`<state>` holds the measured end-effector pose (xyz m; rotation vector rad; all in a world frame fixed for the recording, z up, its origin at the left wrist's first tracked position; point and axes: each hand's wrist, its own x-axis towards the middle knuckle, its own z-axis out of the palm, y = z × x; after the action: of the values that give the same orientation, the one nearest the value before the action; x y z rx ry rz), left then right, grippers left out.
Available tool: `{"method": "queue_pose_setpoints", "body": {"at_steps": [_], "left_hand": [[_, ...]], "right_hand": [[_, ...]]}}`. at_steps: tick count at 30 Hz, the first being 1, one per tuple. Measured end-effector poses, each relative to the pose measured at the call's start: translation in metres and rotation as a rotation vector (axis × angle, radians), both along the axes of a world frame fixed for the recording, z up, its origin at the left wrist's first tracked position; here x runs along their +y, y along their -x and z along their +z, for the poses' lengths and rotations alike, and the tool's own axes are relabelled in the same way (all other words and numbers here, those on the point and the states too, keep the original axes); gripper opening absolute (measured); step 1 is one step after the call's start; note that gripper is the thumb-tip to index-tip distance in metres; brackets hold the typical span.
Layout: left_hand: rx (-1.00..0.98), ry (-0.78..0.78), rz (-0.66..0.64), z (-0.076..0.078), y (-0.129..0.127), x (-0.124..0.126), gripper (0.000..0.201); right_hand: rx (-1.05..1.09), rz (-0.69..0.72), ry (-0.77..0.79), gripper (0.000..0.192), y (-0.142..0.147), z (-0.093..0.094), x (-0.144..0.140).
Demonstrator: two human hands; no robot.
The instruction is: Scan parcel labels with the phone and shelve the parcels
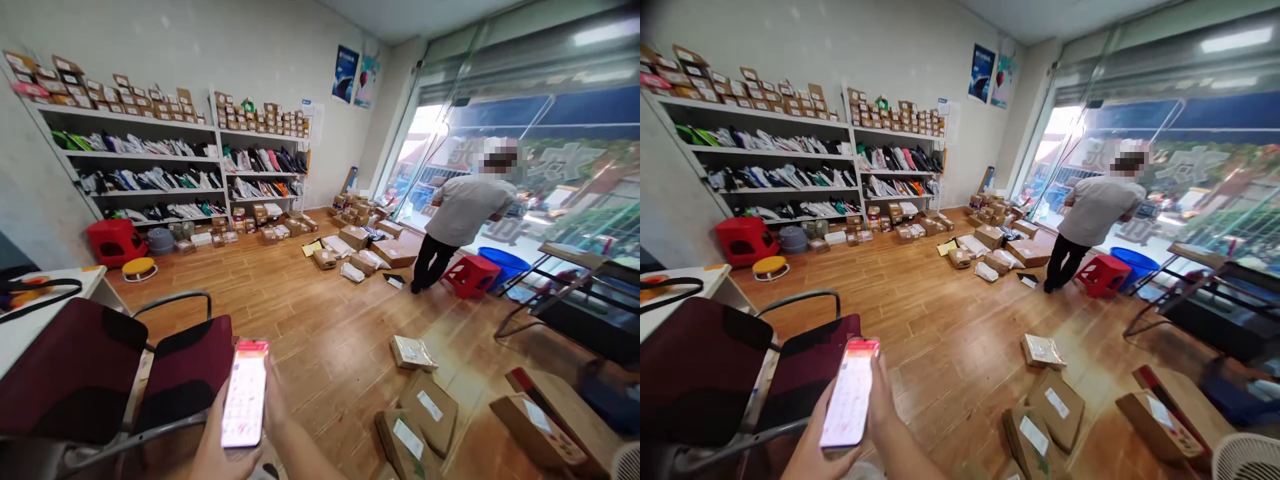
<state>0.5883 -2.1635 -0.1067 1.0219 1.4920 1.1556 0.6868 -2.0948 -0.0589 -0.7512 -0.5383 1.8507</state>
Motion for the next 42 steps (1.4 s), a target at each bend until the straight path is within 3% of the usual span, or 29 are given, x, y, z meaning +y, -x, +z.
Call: {"method": "queue_pose_setpoints", "body": {"at_steps": [2, 4, 6, 8, 11, 15, 20, 26, 31, 38, 42], "left_hand": [[-0.278, 0.009, -0.067, 0.024, -0.022, 0.022, 0.114], [-0.538, 0.195, -0.234, 0.051, -0.04, 0.05, 0.102], [-0.65, 0.338, -0.439, 0.073, -0.054, 0.077, 0.095], [-0.674, 0.383, -0.606, 0.084, -0.064, 0.102, 0.095], [-0.633, 0.444, -0.804, 0.083, -0.079, 0.138, 0.096], [-0.554, 0.457, -1.028, 0.074, -0.101, 0.187, 0.094], [-0.577, 0.491, -1.174, 0.072, -0.125, 0.257, 0.087], [-0.573, 0.582, -1.394, 0.073, -0.133, 0.332, 0.084], [-0.521, 0.646, -1.495, 0.08, -0.142, 0.365, 0.086], [-0.497, 0.691, -1.563, 0.072, -0.159, 0.388, 0.094], [-0.505, 0.725, -1.61, 0.076, -0.167, 0.395, 0.095]], "right_hand": [[0.024, -0.08, -0.022, 0.05, -0.028, 0.013, 0.02], [0.013, -0.181, -0.065, 0.043, -0.058, 0.023, 0.033], [-0.035, -0.309, -0.108, 0.04, -0.082, 0.028, 0.041], [-0.103, -0.455, -0.127, 0.043, -0.1, 0.028, 0.047], [-0.169, -0.647, -0.111, 0.048, -0.117, 0.026, 0.057], [-0.167, -0.783, -0.097, 0.039, -0.135, 0.032, 0.073], [-0.258, -0.874, -0.054, 0.037, -0.15, 0.043, 0.11], [-0.32, -1.134, 0.109, 0.021, -0.151, 0.034, 0.171], [-0.326, -1.294, 0.223, 0.03, -0.145, 0.028, 0.189], [-0.358, -1.333, 0.221, 0.033, -0.14, 0.037, 0.192], [-0.37, -1.296, 0.167, 0.032, -0.141, 0.038, 0.193]]}}
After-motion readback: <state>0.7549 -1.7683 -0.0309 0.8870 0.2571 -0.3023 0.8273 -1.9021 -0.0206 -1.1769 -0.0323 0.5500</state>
